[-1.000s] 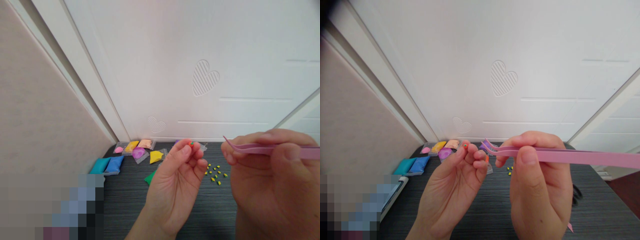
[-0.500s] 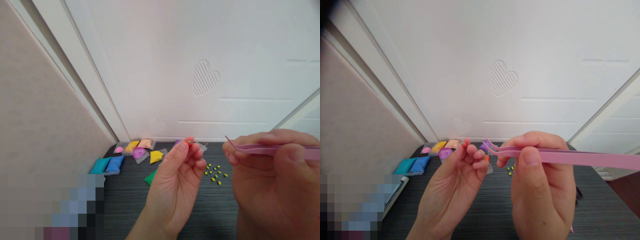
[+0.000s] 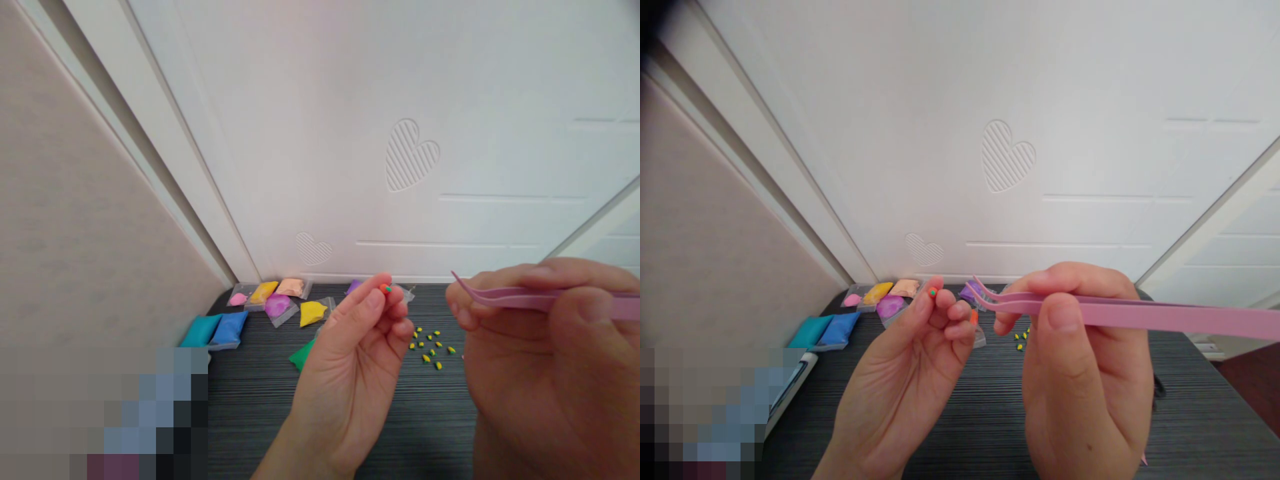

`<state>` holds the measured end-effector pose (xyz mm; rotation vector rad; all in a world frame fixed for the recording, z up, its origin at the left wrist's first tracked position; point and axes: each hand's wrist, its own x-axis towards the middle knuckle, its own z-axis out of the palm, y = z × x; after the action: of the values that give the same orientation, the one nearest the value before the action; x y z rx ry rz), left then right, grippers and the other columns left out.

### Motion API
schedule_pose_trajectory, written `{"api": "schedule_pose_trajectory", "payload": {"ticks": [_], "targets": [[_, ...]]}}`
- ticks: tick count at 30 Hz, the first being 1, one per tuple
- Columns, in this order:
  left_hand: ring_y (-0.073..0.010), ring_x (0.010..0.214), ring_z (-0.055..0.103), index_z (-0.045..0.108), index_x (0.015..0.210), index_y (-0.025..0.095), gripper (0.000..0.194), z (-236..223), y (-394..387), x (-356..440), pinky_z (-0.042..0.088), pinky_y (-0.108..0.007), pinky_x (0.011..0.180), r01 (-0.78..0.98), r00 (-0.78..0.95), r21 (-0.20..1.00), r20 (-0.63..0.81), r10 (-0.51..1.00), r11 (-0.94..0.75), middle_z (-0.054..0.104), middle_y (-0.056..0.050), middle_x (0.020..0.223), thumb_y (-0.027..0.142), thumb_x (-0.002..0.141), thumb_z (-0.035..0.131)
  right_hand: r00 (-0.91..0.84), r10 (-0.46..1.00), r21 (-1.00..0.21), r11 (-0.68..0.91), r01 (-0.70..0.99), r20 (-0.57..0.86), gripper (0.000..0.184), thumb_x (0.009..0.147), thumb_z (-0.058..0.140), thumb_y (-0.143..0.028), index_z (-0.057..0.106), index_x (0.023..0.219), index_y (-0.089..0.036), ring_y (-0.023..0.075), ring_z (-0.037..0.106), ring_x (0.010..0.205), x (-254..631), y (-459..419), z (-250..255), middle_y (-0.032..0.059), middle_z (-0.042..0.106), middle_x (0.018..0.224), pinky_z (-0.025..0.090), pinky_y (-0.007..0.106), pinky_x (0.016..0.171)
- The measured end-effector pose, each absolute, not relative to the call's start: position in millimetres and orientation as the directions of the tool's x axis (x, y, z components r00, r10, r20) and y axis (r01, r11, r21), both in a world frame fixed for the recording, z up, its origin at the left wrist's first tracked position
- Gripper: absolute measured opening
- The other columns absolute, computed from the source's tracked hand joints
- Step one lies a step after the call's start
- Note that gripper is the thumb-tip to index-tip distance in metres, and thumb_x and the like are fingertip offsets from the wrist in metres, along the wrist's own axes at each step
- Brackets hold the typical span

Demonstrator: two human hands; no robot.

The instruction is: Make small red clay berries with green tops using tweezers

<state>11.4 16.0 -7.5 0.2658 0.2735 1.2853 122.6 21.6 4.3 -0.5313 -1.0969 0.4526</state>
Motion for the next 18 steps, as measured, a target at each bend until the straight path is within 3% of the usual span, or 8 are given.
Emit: {"api": "schedule_pose_trajectory", "payload": {"ticks": [18], "targets": [[-0.0061,0.072,0.053,0.065,0.080,0.016,0.010,-6.2,11.2,12.6,0.044,-0.018,0.067,-0.898,0.198,0.413,0.074,0.977,0.151,0.059,0.001,0.073,0.013,0.079,0.055,0.379,0.567,-0.601,0.798,-0.033,0.732,0.012,0.081,0.043,-0.017,0.055,0.084,-0.015,0.0141,0.056,0.053,122.7,20.0,5.8,0.0017,0.060,0.068,0.048,0.031,0.049]]}}
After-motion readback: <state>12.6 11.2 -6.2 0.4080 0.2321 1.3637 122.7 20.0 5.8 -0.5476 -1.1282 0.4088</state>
